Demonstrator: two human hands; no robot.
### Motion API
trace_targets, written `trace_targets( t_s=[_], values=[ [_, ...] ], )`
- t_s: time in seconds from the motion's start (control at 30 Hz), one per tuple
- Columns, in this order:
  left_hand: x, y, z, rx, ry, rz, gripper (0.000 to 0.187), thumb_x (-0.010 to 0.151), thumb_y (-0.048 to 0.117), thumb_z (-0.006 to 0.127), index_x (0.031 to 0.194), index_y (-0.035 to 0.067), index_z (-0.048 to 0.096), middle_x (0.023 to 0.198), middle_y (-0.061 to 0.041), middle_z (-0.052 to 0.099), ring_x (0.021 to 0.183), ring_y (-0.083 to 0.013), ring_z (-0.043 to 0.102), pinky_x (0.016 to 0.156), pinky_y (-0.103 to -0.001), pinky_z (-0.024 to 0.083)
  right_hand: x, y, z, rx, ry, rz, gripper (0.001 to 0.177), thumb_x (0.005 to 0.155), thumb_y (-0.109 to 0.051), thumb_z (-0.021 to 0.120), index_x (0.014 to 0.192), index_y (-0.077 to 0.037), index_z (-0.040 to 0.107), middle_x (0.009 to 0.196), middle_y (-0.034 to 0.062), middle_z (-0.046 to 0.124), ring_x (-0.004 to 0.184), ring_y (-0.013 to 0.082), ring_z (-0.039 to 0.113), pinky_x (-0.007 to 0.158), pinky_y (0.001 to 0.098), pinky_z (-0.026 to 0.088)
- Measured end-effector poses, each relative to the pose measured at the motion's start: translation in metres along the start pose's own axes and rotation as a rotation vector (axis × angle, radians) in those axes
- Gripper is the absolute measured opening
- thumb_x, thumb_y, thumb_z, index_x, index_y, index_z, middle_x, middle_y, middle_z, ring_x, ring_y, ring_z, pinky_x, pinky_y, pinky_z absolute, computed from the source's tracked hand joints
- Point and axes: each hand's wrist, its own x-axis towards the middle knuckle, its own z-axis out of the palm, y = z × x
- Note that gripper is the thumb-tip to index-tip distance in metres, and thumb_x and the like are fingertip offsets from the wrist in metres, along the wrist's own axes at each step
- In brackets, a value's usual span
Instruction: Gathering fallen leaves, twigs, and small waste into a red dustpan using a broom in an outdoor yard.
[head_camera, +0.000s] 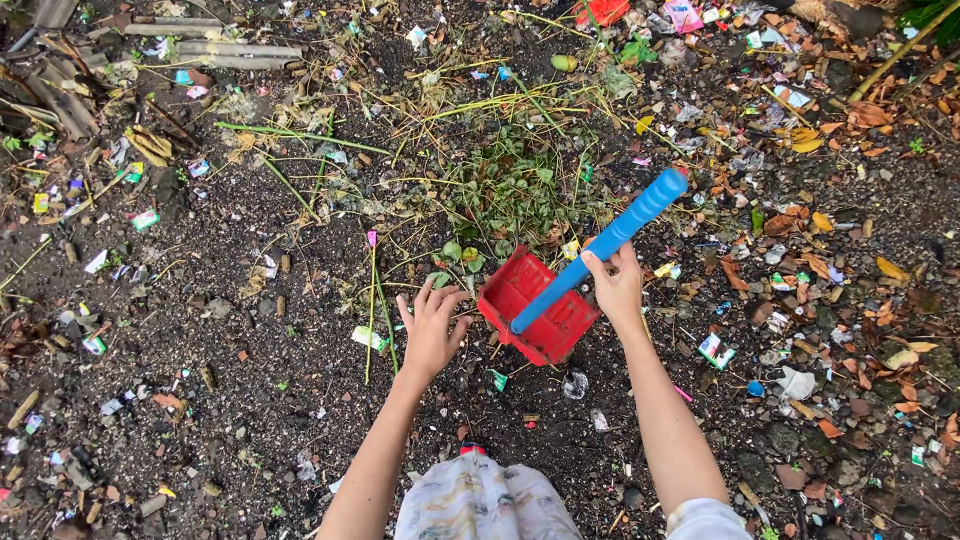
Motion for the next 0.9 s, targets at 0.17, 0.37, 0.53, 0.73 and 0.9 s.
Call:
trace_targets(
  t_s=[0.17, 0.37, 0.53, 0.73, 0.9],
  values=[
    [-0.016, -0.014, 0.003, 0.115, -0.061, -0.027, 0.048, 0.085, 0.037, 0.076, 0.129, 0.024, 0.064, 0.142, -0.002, 0.053, 0.150, -0.0338, 0.029, 0.116, -0.078, 0.002, 0.001, -0.028, 0.010, -0.012, 0.033, -0.038, 0.033, 0.097, -0.008, 0.072, 0.124, -0.001, 0.055, 0.104, 0.0078, 0.072, 0.094, 0.0145, 0.069, 0.081, 0.0299, 0.054],
    [-0.031, -0.022, 0.015, 0.235, -0.137, -0.131, 0.053, 0.077, 0.050, 0.081, 0.121, 0.023, 0.068, 0.136, -0.004, 0.048, 0.151, -0.0338, 0.025, 0.116, -0.079, 0.003, 0.004, -0.060, 0.027, 0.092, 0.031, -0.169, 0.034, 0.097, -0.005, 0.073, 0.125, 0.000, 0.054, 0.112, 0.0089, 0.065, 0.101, 0.0165, 0.068, 0.086, 0.0314, 0.058],
    [-0.029, -0.020, 0.032, 0.264, -0.058, -0.168, 0.055, 0.076, 0.052, 0.081, 0.118, 0.018, 0.070, 0.135, -0.006, 0.046, 0.150, -0.0352, 0.021, 0.115, -0.080, -0.001, 0.005, -0.110, 0.039, 0.053, 0.048, -0.171, 0.032, 0.095, -0.011, 0.074, 0.119, -0.002, 0.055, 0.119, 0.0061, 0.057, 0.106, 0.0181, 0.072, 0.089, 0.0406, 0.056],
    [-0.028, -0.018, 0.033, 0.265, 0.076, -0.236, 0.045, 0.077, 0.048, 0.080, 0.110, 0.018, 0.073, 0.136, -0.007, 0.047, 0.152, -0.0349, 0.021, 0.117, -0.077, -0.001, 0.005, -0.134, 0.038, -0.137, 0.020, -0.366, 0.036, 0.105, -0.022, 0.070, 0.131, -0.005, 0.053, 0.111, 0.0081, 0.079, 0.117, 0.0198, 0.073, 0.126, 0.0544, -0.019],
    [-0.020, -0.019, 0.036, 0.238, 0.156, -0.250, 0.041, 0.079, 0.053, 0.078, 0.099, 0.016, 0.076, 0.136, -0.009, 0.048, 0.150, -0.0362, 0.022, 0.115, -0.079, -0.002, 0.002, -0.154, 0.036, -0.191, 0.070, -0.347, 0.039, 0.104, -0.026, 0.069, 0.131, -0.005, 0.052, 0.107, 0.0089, 0.081, 0.118, 0.0183, 0.073, 0.125, 0.0560, -0.021]
  ],
)
